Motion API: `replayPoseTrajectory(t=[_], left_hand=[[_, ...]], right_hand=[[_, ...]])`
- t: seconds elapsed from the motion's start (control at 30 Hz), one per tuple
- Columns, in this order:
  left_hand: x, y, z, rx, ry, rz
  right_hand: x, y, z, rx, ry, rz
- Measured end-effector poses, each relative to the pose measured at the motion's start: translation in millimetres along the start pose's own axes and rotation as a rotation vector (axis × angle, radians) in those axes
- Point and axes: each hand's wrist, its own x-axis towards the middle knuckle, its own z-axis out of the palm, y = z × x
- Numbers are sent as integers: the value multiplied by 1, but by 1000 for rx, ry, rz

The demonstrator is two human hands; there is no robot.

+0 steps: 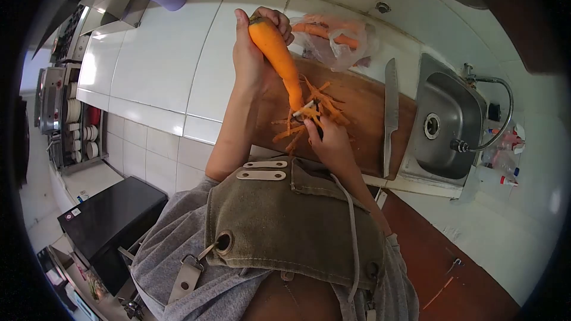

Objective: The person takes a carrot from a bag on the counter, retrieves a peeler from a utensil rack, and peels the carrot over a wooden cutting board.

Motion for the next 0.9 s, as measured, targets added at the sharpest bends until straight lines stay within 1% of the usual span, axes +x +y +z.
replayPoseTrajectory(t=[0.07, 0.13, 0.2, 0.23, 0.3, 0.33, 0.4, 0.43, 0.47, 0.5, 0.57, 0.6, 0.67, 0.7, 0.73, 0.77, 0.8, 0.87, 0.9], left_hand=[[0, 1, -1, 0, 2, -8], [1, 3, -6, -25, 10, -16], [3, 3, -10, -53, 9, -30], [3, 4, -11, -28, 59, -30], [4, 6, -17, 17, 132, -52], [4, 7, -16, 19, 132, -52], [3, 9, -15, 43, 186, -116], [3, 8, -15, 43, 185, -116], [2, 6, -15, 2, 148, -104], [2, 5, -14, -40, 110, -92], [-1, 5, -4, -30, 119, -86], [-3, 5, 1, -20, 130, -81], [-6, 3, 4, 43, 100, -57], [-10, 4, 9, 63, 93, -79], [-12, 4, 12, 83, 86, -102], [-11, 0, 12, 158, 51, -35], [-11, -1, 15, 158, 51, -33], [-13, -3, 20, 157, 46, -24], [-15, -2, 17, 166, 2, -67]], right_hand=[[-2, 17, 11, -129, 49, -60], [-4, 17, 5, -86, 12, -33], [-4, 14, -3, -89, -63, 120], [-5, 17, -6, -86, -59, 121], [-7, 26, -11, 197, -76, 59], [-8, 25, -17, 198, -76, 58], [-11, 9, -39, 430, -246, 168], [-14, -3, -44, 512, -210, 201], [-15, -15, -50, 512, -209, 201], [-16, -26, -56, 532, -160, 148], [-16, -46, -62, 551, -41, 8], [-15, -56, -62, 551, -40, 6], [-11, -73, -63, 432, 137, -146], [-8, -78, -64, 433, 137, -148], [-4, -83, -65, 366, 166, -196], [-1, -87, -65, 299, 194, -244], [1, -91, -64, 298, 194, -245], [5, -98, -62, 233, 268, -268], [8, -99, -63, 233, 268, -269]])
